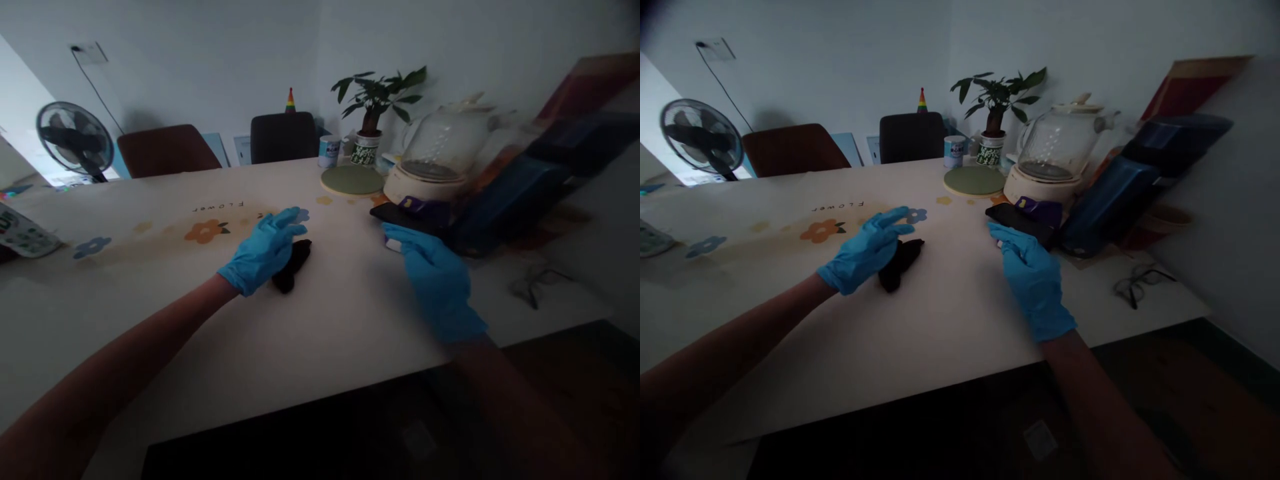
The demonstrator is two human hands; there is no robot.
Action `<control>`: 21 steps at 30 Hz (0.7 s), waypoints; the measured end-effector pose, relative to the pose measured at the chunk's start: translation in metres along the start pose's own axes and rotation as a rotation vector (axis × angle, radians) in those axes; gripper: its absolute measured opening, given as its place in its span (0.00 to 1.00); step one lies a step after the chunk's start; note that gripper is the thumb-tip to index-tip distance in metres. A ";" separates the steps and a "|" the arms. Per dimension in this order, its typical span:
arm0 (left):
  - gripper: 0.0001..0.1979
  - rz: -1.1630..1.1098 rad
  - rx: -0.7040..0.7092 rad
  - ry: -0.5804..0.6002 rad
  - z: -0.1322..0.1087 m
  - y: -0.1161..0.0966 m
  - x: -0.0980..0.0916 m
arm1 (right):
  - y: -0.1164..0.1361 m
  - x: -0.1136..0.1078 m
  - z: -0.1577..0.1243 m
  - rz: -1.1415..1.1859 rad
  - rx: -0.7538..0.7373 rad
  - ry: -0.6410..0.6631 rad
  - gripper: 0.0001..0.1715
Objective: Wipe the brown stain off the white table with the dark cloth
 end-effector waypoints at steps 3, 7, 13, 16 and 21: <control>0.31 -0.005 0.068 0.188 -0.003 -0.015 0.013 | -0.001 0.000 -0.002 -0.017 0.002 0.007 0.17; 0.35 -0.071 0.069 0.307 0.008 -0.026 0.031 | -0.002 0.004 -0.002 -0.034 -0.029 0.037 0.19; 0.33 -0.039 0.133 0.255 0.067 -0.061 0.067 | 0.000 0.004 -0.003 -0.081 -0.017 0.076 0.22; 0.28 0.032 0.071 0.184 0.098 -0.074 0.079 | -0.001 0.002 -0.004 -0.101 -0.007 0.077 0.22; 0.25 0.155 -0.041 0.139 0.127 -0.071 0.081 | -0.004 0.002 -0.005 -0.096 0.012 0.101 0.21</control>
Point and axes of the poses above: each hand's wrist, its own z-axis towards the middle knuckle, its own x-axis out of the palm, y = z × x, the point moved 5 cm from there along z, towards the middle knuckle, and after that the axes turned 11 degrees about x, right-handed, at the moved point
